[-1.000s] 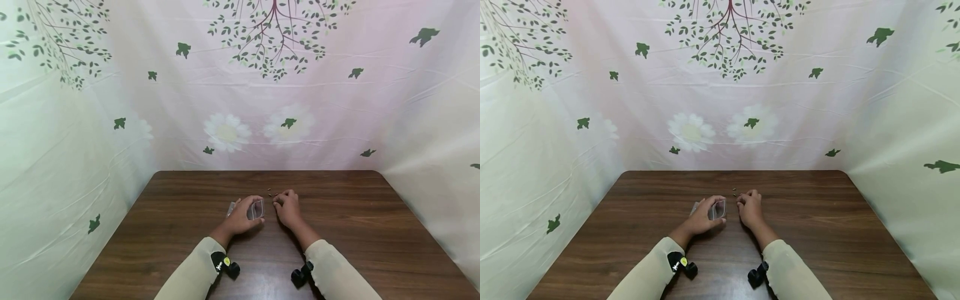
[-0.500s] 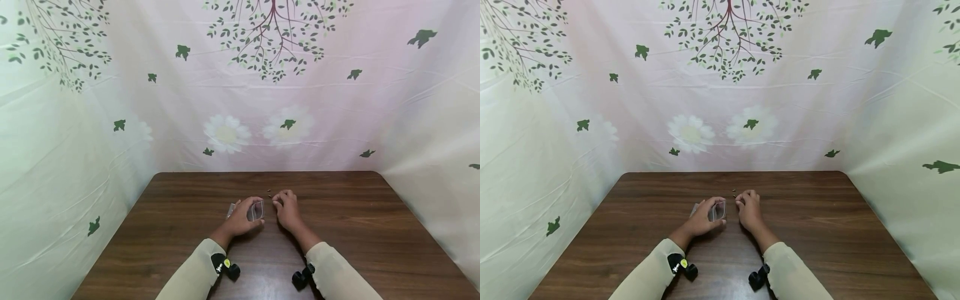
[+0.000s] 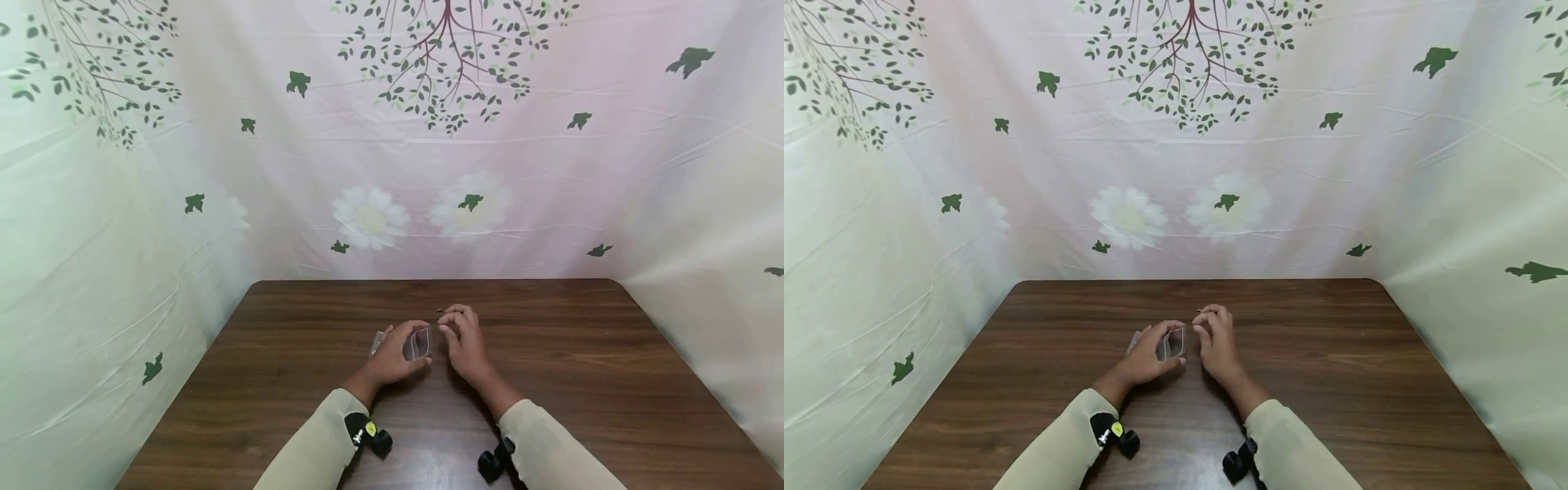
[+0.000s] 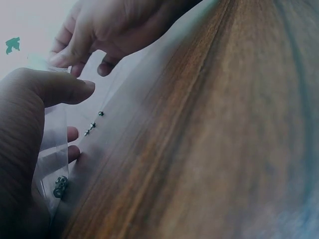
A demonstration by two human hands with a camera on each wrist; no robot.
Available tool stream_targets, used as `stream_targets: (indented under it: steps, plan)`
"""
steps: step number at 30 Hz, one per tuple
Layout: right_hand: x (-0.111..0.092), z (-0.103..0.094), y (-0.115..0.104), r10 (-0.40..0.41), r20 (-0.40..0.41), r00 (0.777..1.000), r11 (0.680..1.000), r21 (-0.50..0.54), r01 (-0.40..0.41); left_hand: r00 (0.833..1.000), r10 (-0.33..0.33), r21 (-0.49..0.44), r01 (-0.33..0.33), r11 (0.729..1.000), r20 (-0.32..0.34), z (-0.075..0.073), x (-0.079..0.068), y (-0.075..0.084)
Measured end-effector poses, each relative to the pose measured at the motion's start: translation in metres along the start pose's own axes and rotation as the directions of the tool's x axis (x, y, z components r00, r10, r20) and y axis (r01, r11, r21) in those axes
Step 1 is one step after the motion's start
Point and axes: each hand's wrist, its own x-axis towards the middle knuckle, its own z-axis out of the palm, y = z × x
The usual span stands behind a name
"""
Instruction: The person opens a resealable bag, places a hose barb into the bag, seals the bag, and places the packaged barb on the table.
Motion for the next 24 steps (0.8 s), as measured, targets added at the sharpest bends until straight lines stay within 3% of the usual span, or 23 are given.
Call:
stream_targets:
  steps: [5, 9, 16, 24]
  plan:
    - [-0.003, 0.004, -0.006, -0.063, -0.006, 0.998, 0.998, 0.025, 0.063, 0.999, -0.034, -0.016, 0.035, 0.999, 0.008, 0.001, 0.000, 0.001]
    - [-0.004, 0.006, -0.009, -0.097, 0.004, 0.995, 0.995, 0.037, 0.097, 1.000, -0.023, -0.010, 0.023, 1.000, -0.003, 0.003, 0.000, -0.004]
    - [-0.006, 0.006, -0.011, -0.105, 0.025, 0.994, 0.990, 0.095, 0.102, 0.999, -0.049, -0.026, 0.049, 0.998, 0.016, 0.003, 0.002, -0.005]
    - [-0.005, 0.007, -0.008, -0.120, -0.006, 0.993, 0.991, 0.051, 0.121, 1.000, -0.007, -0.011, 0.007, 1.000, 0.005, 0.000, 0.000, -0.001]
